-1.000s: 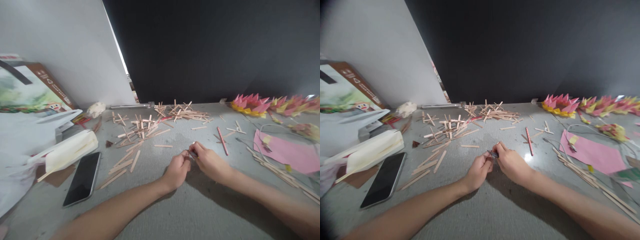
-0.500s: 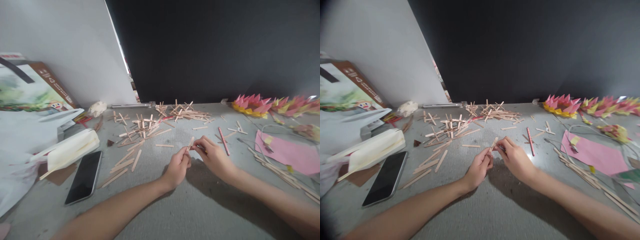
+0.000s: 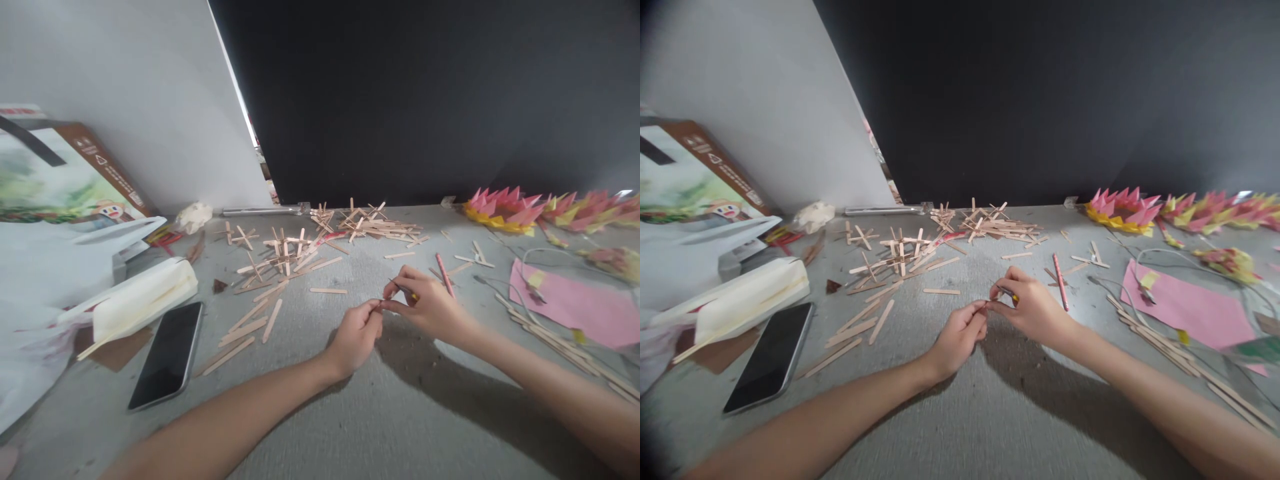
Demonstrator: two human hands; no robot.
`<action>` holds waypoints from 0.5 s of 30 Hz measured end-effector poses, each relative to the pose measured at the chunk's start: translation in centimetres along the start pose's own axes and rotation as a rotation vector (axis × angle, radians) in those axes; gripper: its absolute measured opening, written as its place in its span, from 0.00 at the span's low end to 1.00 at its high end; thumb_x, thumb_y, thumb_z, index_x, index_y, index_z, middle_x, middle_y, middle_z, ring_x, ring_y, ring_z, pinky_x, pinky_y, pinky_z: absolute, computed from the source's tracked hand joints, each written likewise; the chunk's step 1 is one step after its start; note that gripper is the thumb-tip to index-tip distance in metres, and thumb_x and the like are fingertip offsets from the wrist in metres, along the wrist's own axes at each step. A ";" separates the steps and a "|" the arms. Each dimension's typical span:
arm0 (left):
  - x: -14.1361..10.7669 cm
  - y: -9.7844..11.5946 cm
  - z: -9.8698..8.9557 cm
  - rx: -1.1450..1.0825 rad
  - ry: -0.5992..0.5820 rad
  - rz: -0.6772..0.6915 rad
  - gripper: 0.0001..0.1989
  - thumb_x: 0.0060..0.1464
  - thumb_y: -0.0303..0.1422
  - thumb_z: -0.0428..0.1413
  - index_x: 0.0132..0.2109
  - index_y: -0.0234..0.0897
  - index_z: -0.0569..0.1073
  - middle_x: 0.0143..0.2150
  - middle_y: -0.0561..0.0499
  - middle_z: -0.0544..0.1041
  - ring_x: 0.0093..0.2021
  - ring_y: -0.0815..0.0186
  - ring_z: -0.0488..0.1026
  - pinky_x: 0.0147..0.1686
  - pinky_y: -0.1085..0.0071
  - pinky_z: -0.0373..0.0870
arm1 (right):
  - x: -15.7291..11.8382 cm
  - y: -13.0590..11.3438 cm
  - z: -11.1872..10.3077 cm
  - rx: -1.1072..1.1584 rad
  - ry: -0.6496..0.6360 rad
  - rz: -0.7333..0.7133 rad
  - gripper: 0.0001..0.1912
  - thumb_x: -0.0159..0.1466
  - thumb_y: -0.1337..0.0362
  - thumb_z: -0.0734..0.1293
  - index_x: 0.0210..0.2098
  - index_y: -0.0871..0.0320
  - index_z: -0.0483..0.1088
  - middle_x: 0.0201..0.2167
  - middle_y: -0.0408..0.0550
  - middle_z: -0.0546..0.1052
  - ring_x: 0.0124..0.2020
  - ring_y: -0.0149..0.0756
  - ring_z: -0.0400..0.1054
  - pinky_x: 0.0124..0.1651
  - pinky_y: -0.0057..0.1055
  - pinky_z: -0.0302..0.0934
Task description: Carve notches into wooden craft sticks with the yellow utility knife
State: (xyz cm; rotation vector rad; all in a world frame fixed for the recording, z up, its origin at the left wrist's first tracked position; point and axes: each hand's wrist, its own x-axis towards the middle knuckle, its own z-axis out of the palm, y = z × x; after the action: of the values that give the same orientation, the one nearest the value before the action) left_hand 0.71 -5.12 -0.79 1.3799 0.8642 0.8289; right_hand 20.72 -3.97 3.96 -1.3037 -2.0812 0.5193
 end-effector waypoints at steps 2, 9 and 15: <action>0.0 -0.1 0.0 -0.003 -0.003 0.001 0.13 0.69 0.39 0.49 0.39 0.36 0.71 0.25 0.58 0.60 0.27 0.69 0.56 0.30 0.70 0.53 | 0.1 0.0 -0.2 0.029 -0.025 0.020 0.08 0.70 0.57 0.72 0.37 0.54 0.78 0.36 0.44 0.72 0.25 0.29 0.62 0.33 0.31 0.61; -0.1 0.7 0.0 0.016 0.006 -0.025 0.20 0.70 0.44 0.49 0.45 0.34 0.78 0.24 0.58 0.60 0.26 0.69 0.57 0.30 0.70 0.53 | 0.3 0.0 -0.4 0.031 -0.015 0.050 0.13 0.73 0.60 0.67 0.34 0.55 0.78 0.34 0.44 0.73 0.27 0.30 0.64 0.35 0.31 0.60; 0.1 0.7 0.0 -0.063 0.029 -0.027 0.19 0.68 0.42 0.50 0.45 0.33 0.79 0.23 0.60 0.56 0.25 0.70 0.53 0.28 0.70 0.49 | 0.3 0.3 -0.7 0.039 -0.032 0.000 0.13 0.74 0.57 0.67 0.37 0.55 0.79 0.34 0.45 0.72 0.27 0.30 0.64 0.33 0.30 0.61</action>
State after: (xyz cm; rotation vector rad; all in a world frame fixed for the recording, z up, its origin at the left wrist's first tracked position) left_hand 0.77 -5.06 -0.12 1.3018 0.8703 0.8502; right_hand 21.27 -3.60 4.36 -1.2807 -2.0870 0.5811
